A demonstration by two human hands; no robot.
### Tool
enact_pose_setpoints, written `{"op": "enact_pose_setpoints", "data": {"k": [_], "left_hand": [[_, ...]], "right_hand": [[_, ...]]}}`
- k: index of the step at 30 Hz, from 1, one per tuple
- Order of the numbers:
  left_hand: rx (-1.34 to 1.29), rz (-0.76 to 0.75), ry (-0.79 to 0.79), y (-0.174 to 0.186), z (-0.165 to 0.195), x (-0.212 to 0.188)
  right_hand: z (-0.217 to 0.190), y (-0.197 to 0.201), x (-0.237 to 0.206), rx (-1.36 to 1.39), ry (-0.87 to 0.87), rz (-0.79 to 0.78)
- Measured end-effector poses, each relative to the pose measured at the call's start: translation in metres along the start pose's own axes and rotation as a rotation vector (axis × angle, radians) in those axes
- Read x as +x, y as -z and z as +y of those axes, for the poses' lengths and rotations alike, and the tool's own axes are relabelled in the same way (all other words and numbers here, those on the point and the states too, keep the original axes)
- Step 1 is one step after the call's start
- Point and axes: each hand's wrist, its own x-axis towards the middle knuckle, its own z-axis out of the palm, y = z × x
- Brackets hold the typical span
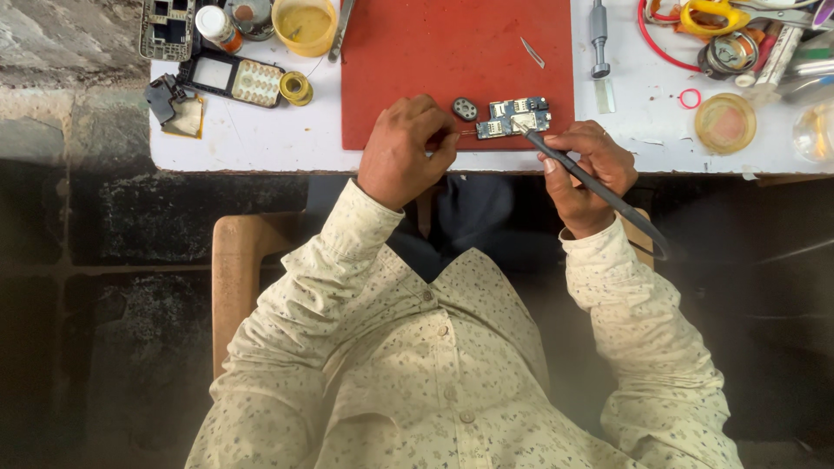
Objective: The person sits at a repair bench and uses a soldering iron to work on a small circuit board placed on a red mat, holding the board with one hand while applying the iron with the other. They then pick up a phone housing, fit the board and a white component into it, and press the parts together by hand.
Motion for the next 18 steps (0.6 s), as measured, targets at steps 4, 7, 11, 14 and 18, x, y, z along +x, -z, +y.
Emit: {"op": "enact_pose_setpoints", "data": {"k": [4,7,11,14,18], "left_hand": [[0.005,-0.001,0.007,-0.001,0.000,-0.001],[0.001,-0.002,0.007,0.000,0.000,0.000],[-0.011,0.010,-0.003,0.000,0.001,0.000],[-0.056,0.016,-0.030,0.003,0.001,0.002],[-0.174,-0.055,0.030,0.008,0.001,0.004]], "right_hand": [[0.002,0.000,0.001,-0.069,0.003,0.004],[0.002,0.001,0.000,-0.083,-0.001,0.000],[0.000,-0.001,-0.003,0.048,-0.033,-0.008],[-0.003,-0.007,-0.003,0.038,-0.110,0.049],[-0.004,-0.027,0.008,-0.159,0.160,-0.008]]}}
